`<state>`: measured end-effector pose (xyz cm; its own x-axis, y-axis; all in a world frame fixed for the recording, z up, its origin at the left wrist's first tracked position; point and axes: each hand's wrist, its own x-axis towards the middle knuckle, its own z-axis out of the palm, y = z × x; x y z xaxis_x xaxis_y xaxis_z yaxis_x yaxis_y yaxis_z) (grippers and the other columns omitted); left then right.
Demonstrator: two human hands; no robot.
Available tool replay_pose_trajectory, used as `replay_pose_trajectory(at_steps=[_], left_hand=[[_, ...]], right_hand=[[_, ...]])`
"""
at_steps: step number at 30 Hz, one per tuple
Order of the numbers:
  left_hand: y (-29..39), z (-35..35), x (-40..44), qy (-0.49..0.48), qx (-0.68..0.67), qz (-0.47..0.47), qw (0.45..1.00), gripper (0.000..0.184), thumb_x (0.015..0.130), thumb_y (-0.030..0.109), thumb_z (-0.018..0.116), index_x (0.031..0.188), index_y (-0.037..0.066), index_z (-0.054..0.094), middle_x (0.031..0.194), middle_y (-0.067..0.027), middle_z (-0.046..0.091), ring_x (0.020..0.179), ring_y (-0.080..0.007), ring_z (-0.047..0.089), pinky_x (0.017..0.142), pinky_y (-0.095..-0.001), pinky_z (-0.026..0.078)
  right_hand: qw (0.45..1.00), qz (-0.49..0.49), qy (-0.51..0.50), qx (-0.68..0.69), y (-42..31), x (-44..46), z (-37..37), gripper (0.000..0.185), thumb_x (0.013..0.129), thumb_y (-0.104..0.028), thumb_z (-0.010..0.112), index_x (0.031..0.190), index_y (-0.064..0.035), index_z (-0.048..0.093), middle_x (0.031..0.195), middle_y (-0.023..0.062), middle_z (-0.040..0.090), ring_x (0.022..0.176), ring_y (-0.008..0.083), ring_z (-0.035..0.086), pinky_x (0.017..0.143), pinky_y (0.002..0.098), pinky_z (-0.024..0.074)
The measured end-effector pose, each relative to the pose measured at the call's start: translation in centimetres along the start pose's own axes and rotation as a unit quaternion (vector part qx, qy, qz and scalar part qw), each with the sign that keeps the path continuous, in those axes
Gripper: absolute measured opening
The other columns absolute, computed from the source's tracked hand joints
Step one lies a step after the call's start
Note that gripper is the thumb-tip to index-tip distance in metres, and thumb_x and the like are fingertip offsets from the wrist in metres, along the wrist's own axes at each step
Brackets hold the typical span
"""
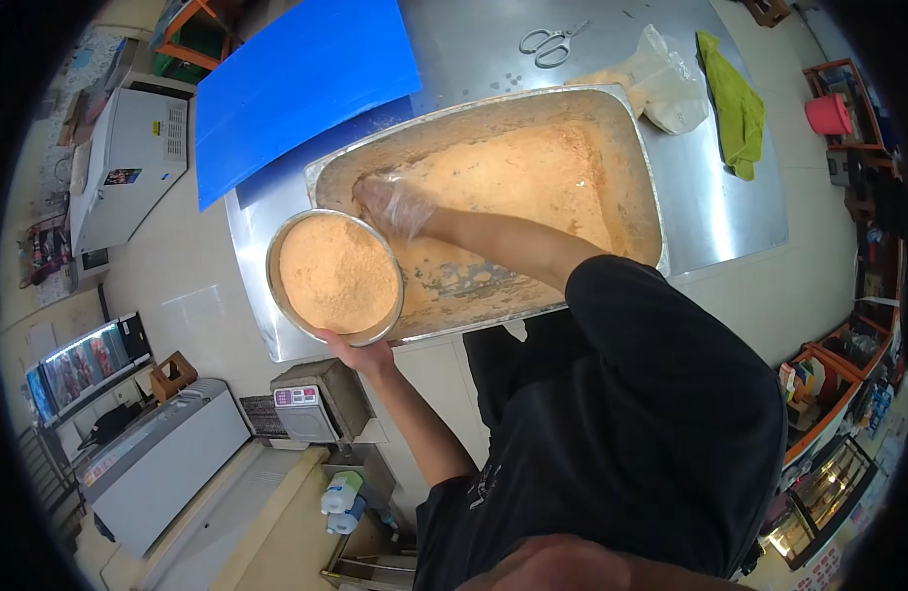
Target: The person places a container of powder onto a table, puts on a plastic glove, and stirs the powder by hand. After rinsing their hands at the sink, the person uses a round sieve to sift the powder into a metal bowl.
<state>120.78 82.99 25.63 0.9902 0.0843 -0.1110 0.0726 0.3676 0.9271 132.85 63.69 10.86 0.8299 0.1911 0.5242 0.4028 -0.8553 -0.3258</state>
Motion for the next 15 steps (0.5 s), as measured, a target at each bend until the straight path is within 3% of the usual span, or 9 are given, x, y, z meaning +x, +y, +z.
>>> replay_pose_trajectory(at_steps=[3,5,8,10,13,15], left_hand=[[0.5,0.8,0.0,0.023,-0.013,-0.018,0.999,0.068,0.104,0.051,0.031,0.153,0.005,0.021,0.154,-0.0180,0.032,0.139,-0.0333,0.038,0.114,-0.0482,0.034],[0.4,0.6,0.0,-0.001,-0.020,-0.010,1.000,0.068,0.104,0.051,0.031,0.153,0.005,0.021,0.154,-0.0180,0.031,0.139,-0.0334,0.038,0.114,-0.0483,0.034],[-0.3,0.2,-0.1,0.001,-0.026,-0.006,1.000,0.068,0.104,0.051,0.031,0.153,0.006,0.021,0.154,-0.0181,0.031,0.139,-0.0336,0.038,0.114,-0.0484,0.034],[-0.1,-0.1,0.1,0.002,-0.022,-0.005,1.000,0.068,0.104,0.051,0.031,0.153,0.005,0.021,0.154,-0.0185,0.032,0.139,-0.0336,0.038,0.114,-0.0480,0.034],[0.0,0.4,0.0,0.011,-0.021,-0.004,1.000,0.069,0.104,0.052,0.030,0.152,0.004,0.021,0.153,-0.0188,0.033,0.138,-0.0333,0.039,0.114,-0.0476,0.034],[0.2,0.7,-0.1,0.021,-0.005,-0.004,1.000,0.067,0.104,0.051,0.029,0.153,0.006,0.021,0.154,-0.0177,0.032,0.139,-0.0331,0.038,0.114,-0.0481,0.034]], right_hand=[[0.983,0.024,-0.141,0.119,-2.8,-1.6,-2.3,0.041,0.091,-0.017,0.047,0.128,0.0003,0.051,0.127,0.0156,0.059,0.124,0.0299,0.051,0.105,0.0363,0.0411],[0.931,0.072,-0.275,0.231,-3.5,-0.3,-6.9,0.042,0.094,-0.021,0.044,0.129,0.0004,0.052,0.135,0.0152,0.056,0.127,0.0303,0.049,0.105,0.0353,0.0404],[0.961,0.145,-0.157,0.176,0.4,0.7,-1.8,0.042,0.094,-0.023,0.045,0.129,-0.0005,0.054,0.136,0.0139,0.056,0.125,0.0282,0.053,0.104,0.0347,0.0423],[0.983,-0.011,-0.045,0.177,-2.2,-1.8,-0.1,0.040,0.094,-0.023,0.047,0.126,-0.0006,0.056,0.128,0.0146,0.060,0.118,0.0289,0.057,0.099,0.0368,0.0454],[0.971,-0.213,-0.110,-0.028,-4.7,-5.1,-3.7,0.046,0.095,-0.026,0.046,0.133,-0.0024,0.052,0.126,0.0141,0.061,0.115,0.0286,0.059,0.096,0.0390,0.0475],[0.936,-0.210,-0.279,0.036,-5.8,-6.3,-5.0,0.046,0.095,-0.024,0.046,0.136,-0.0035,0.050,0.126,0.0140,0.061,0.116,0.0282,0.058,0.096,0.0380,0.0479]])
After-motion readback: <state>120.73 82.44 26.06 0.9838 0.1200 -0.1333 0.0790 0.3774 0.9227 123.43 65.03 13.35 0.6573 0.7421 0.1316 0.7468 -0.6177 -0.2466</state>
